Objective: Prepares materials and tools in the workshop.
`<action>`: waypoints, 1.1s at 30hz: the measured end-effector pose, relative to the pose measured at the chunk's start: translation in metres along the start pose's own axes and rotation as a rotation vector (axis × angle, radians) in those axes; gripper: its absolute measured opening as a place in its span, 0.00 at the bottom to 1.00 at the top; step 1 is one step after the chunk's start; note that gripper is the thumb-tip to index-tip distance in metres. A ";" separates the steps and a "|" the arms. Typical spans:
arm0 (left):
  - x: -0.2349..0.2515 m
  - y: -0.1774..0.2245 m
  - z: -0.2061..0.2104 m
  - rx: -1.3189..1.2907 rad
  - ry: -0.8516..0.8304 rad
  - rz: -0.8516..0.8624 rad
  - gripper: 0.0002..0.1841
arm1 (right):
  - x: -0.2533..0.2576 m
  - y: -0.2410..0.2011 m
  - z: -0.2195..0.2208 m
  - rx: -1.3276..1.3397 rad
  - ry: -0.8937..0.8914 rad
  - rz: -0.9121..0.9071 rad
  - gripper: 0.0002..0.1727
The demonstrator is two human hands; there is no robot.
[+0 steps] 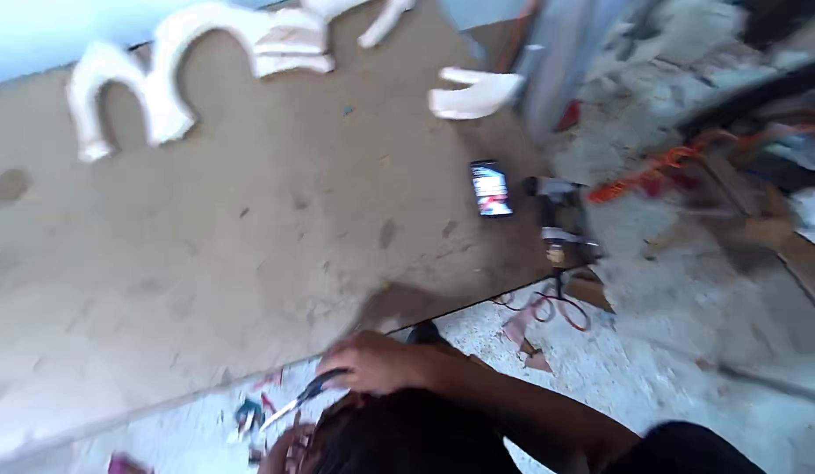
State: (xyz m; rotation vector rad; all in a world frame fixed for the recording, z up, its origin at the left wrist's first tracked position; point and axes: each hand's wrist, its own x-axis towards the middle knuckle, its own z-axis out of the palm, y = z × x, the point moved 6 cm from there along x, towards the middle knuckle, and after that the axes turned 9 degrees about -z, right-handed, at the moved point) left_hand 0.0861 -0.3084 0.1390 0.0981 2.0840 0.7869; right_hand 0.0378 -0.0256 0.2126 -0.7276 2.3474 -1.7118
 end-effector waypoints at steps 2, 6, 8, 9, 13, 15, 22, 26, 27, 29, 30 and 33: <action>-0.009 -0.035 -0.015 -0.026 -0.003 0.074 0.26 | 0.009 -0.003 0.020 0.007 -0.047 0.056 0.13; -0.032 -0.099 -0.027 -0.111 -0.101 -0.061 0.27 | 0.034 -0.006 0.034 -0.096 -0.035 0.069 0.13; -0.051 -0.129 -0.024 -0.056 -0.026 -0.133 0.22 | 0.044 -0.019 0.047 -0.147 -0.096 0.016 0.13; -0.057 -0.137 -0.023 -0.020 0.042 -0.160 0.19 | 0.048 -0.026 0.055 -0.162 -0.153 -0.009 0.13; -0.090 -0.138 -0.008 -0.032 0.348 -0.224 0.10 | 0.064 -0.067 0.098 -0.077 -0.428 -0.195 0.12; -0.116 -0.141 0.005 -0.127 0.537 -0.284 0.07 | 0.071 -0.086 0.116 -0.038 -0.576 -0.300 0.11; -0.175 -0.144 0.082 -0.403 0.731 -0.590 0.09 | 0.070 -0.131 0.167 0.084 -0.963 -0.661 0.11; -0.212 -0.138 0.118 -0.644 0.818 -0.480 0.21 | 0.074 -0.139 0.194 0.137 -1.060 -0.681 0.11; -0.220 -0.131 0.119 -0.679 0.815 -0.432 0.25 | 0.074 -0.135 0.203 0.086 -1.075 -0.681 0.12; -0.228 -0.119 0.123 -0.545 0.750 -0.483 0.32 | 0.073 -0.126 0.219 -0.002 -1.061 -0.673 0.11; -0.229 -0.120 0.130 -0.469 0.706 -0.532 0.29 | 0.073 -0.123 0.227 -0.011 -1.045 -0.662 0.11; -0.238 -0.146 0.147 -0.374 0.716 -0.638 0.18 | 0.076 -0.128 0.252 -0.057 -0.982 -0.675 0.10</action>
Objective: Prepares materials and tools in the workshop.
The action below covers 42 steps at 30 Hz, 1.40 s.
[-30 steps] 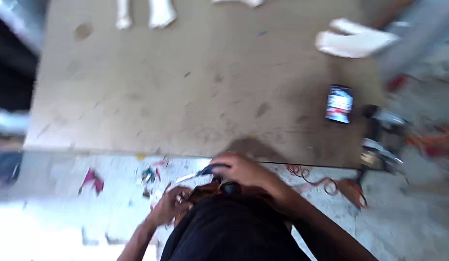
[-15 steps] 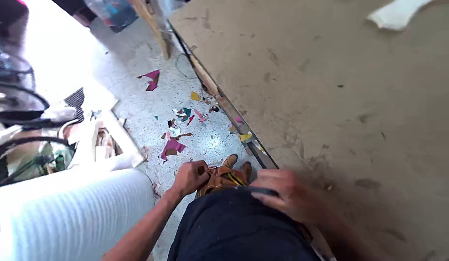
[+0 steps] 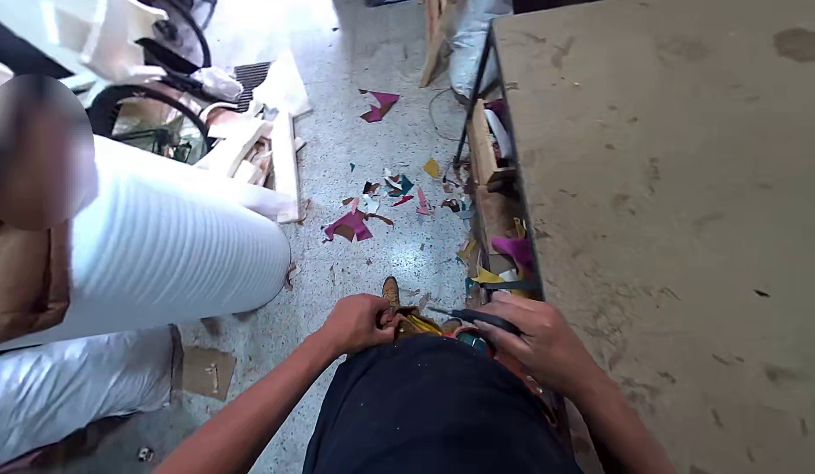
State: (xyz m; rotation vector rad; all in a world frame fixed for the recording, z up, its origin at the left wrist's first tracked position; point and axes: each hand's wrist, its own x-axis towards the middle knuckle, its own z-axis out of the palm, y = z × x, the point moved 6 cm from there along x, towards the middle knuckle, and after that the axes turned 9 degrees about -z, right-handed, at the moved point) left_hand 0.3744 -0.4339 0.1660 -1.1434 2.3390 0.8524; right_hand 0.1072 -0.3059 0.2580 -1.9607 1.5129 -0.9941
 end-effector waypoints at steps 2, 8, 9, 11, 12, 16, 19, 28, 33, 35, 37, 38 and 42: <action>0.008 -0.025 -0.013 0.022 0.097 0.019 0.17 | 0.020 -0.003 0.004 0.012 0.012 -0.012 0.10; 0.004 -0.115 -0.050 -0.147 0.291 0.004 0.17 | 0.127 -0.049 0.081 0.047 -0.211 -0.185 0.11; 0.004 -0.124 -0.058 -0.162 0.320 0.008 0.16 | 0.146 -0.052 0.105 -0.033 -0.284 -0.195 0.13; 0.003 -0.145 -0.070 -0.190 0.354 0.012 0.16 | 0.178 -0.052 0.152 -0.140 -0.452 -0.169 0.19; 0.001 -0.158 -0.074 -0.209 0.367 0.014 0.16 | 0.191 -0.052 0.170 -0.136 -0.530 -0.149 0.21; -0.005 -0.211 -0.083 -0.294 0.392 -0.025 0.16 | 0.231 -0.045 0.212 -0.086 -0.702 -0.089 0.18; -0.004 -0.240 -0.084 -0.343 0.419 -0.053 0.14 | 0.252 -0.030 0.226 -0.099 -0.705 -0.013 0.15; -0.003 -0.290 -0.101 -0.586 0.503 -0.158 0.12 | 0.312 -0.051 0.290 0.198 -1.033 -0.071 0.22; 0.011 -0.319 -0.110 -0.582 0.480 -0.246 0.14 | 0.349 -0.014 0.321 0.275 -0.950 0.172 0.20; 0.013 -0.330 -0.119 -0.574 0.515 -0.317 0.14 | 0.370 -0.004 0.326 0.133 -1.005 0.181 0.19; 0.012 -0.340 -0.127 -0.570 0.525 -0.418 0.14 | 0.395 -0.007 0.338 0.060 -1.125 0.151 0.21; 0.015 -0.347 -0.133 -0.567 0.530 -0.463 0.14 | 0.411 -0.011 0.348 0.050 -1.193 0.117 0.23; 0.021 -0.370 -0.160 -0.755 0.553 -0.402 0.08 | 0.475 -0.024 0.376 0.276 -1.336 0.078 0.22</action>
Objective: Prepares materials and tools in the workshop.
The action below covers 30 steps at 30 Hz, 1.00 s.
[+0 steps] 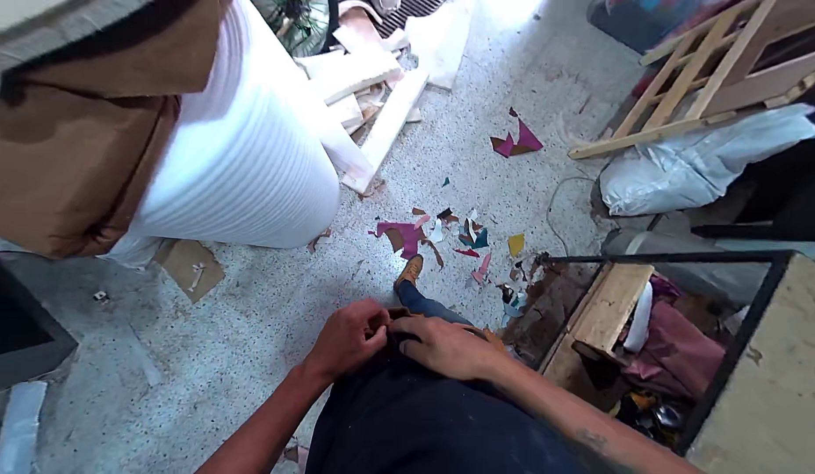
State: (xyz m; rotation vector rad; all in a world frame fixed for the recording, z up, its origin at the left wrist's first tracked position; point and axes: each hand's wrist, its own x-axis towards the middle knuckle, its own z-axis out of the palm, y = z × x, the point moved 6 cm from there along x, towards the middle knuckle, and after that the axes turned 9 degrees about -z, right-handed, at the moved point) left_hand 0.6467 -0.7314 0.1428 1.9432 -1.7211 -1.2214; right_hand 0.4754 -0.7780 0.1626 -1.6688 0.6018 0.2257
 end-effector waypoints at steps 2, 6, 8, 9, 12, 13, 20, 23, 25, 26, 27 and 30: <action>0.009 0.007 -0.015 -0.103 -0.090 0.040 0.16 | 0.013 0.012 -0.020 0.214 0.051 -0.025 0.19; 0.029 0.014 -0.019 0.107 -0.060 0.089 0.18 | 0.030 0.026 -0.051 0.045 0.056 -0.074 0.20; 0.033 0.018 -0.015 0.174 0.083 0.159 0.07 | 0.039 0.019 -0.057 -0.181 -0.057 -0.045 0.19; 0.037 0.022 -0.017 0.191 0.141 0.202 0.05 | 0.043 0.016 -0.061 -0.265 -0.116 -0.037 0.18; 0.045 0.028 -0.036 0.131 0.249 0.263 0.07 | 0.059 0.007 -0.081 -0.381 -0.235 -0.046 0.15; 0.043 0.026 -0.044 0.064 0.286 0.248 0.07 | 0.063 0.006 -0.085 -0.387 -0.273 -0.041 0.14; 0.033 -0.004 -0.108 -0.346 0.463 -0.116 0.09 | 0.095 0.004 -0.102 -0.493 -0.483 -0.039 0.18; 0.046 -0.003 -0.115 -0.390 0.452 -0.084 0.07 | 0.113 -0.006 -0.107 -0.571 -0.479 0.054 0.18; 0.047 -0.005 -0.118 -0.394 0.452 -0.042 0.07 | 0.118 -0.010 -0.108 -0.636 -0.416 0.017 0.16; 0.046 -0.009 -0.122 -0.391 0.463 -0.017 0.08 | 0.120 -0.013 -0.107 -0.657 -0.388 -0.033 0.14; 0.047 -0.012 -0.127 -0.385 0.480 0.013 0.08 | 0.123 -0.017 -0.107 -0.678 -0.365 -0.095 0.13; 0.054 -0.016 -0.140 -0.356 0.483 0.145 0.07 | 0.136 -0.024 -0.105 -0.755 -0.415 -0.142 0.24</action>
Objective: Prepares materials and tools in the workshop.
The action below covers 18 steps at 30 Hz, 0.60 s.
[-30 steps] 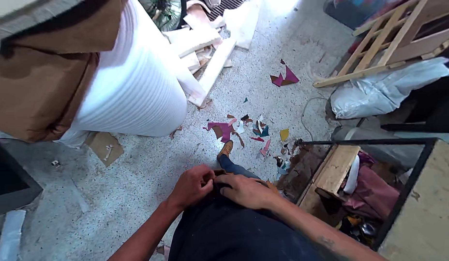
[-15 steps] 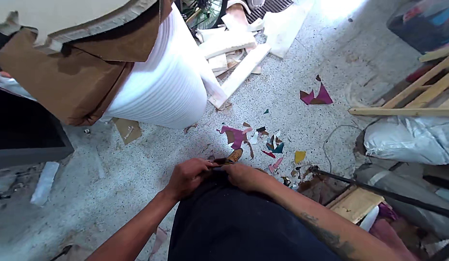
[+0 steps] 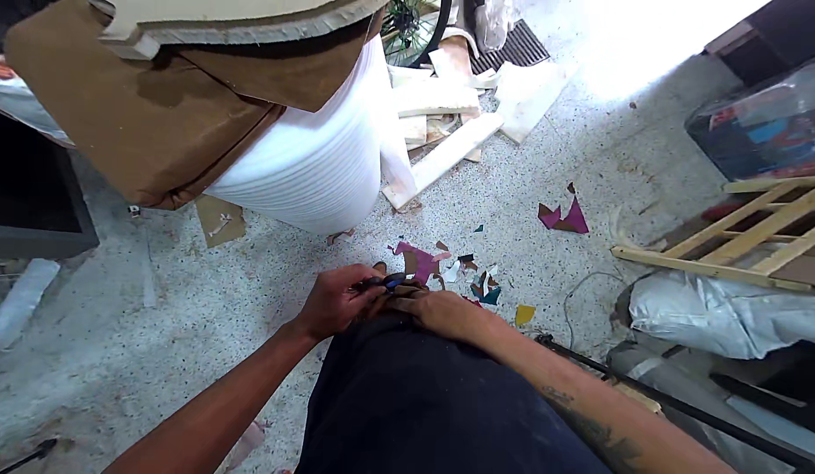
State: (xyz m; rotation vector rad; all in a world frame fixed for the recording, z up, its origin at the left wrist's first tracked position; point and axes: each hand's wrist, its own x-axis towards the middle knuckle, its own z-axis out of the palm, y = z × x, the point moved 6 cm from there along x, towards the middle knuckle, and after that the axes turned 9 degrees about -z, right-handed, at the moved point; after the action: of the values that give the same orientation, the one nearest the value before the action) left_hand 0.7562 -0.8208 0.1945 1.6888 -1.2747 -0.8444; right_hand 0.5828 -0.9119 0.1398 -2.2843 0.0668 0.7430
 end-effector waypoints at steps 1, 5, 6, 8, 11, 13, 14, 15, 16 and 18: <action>0.002 0.000 0.000 -0.005 -0.038 0.047 0.06 | 0.008 -0.001 -0.002 -0.017 -0.040 0.013 0.24; 0.021 -0.008 0.002 0.032 -0.160 0.136 0.06 | 0.036 -0.005 -0.021 -0.111 -0.242 0.144 0.13; 0.026 -0.011 0.000 0.038 -0.172 0.140 0.07 | 0.038 -0.007 -0.025 -0.138 -0.256 0.160 0.11; 0.034 -0.018 -0.004 0.047 -0.199 0.139 0.06 | 0.038 -0.014 -0.031 -0.163 -0.209 0.164 0.13; 0.037 -0.027 -0.007 0.077 -0.283 0.123 0.07 | 0.034 -0.019 -0.034 -0.172 -0.130 0.135 0.14; 0.037 -0.037 -0.005 0.170 -0.326 0.095 0.07 | 0.037 -0.025 -0.035 -0.188 -0.111 0.170 0.14; 0.037 -0.044 -0.004 0.245 -0.339 0.078 0.09 | 0.041 -0.027 -0.036 -0.192 -0.092 0.203 0.15; 0.038 -0.051 -0.002 0.335 -0.361 0.037 0.12 | 0.045 -0.029 -0.036 -0.190 -0.064 0.229 0.14; 0.039 -0.057 0.000 0.430 -0.394 -0.040 0.18 | 0.050 -0.029 -0.037 -0.175 -0.034 0.253 0.14; 0.044 -0.066 0.002 0.595 -0.493 -0.247 0.29 | 0.062 -0.028 -0.034 -0.153 -0.002 0.292 0.13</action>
State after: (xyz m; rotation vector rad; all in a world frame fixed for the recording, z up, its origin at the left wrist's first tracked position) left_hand 0.7922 -0.8546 0.1331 2.2237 -1.8034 -1.1548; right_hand 0.6582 -0.9040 0.1439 -2.4485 0.3607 0.9269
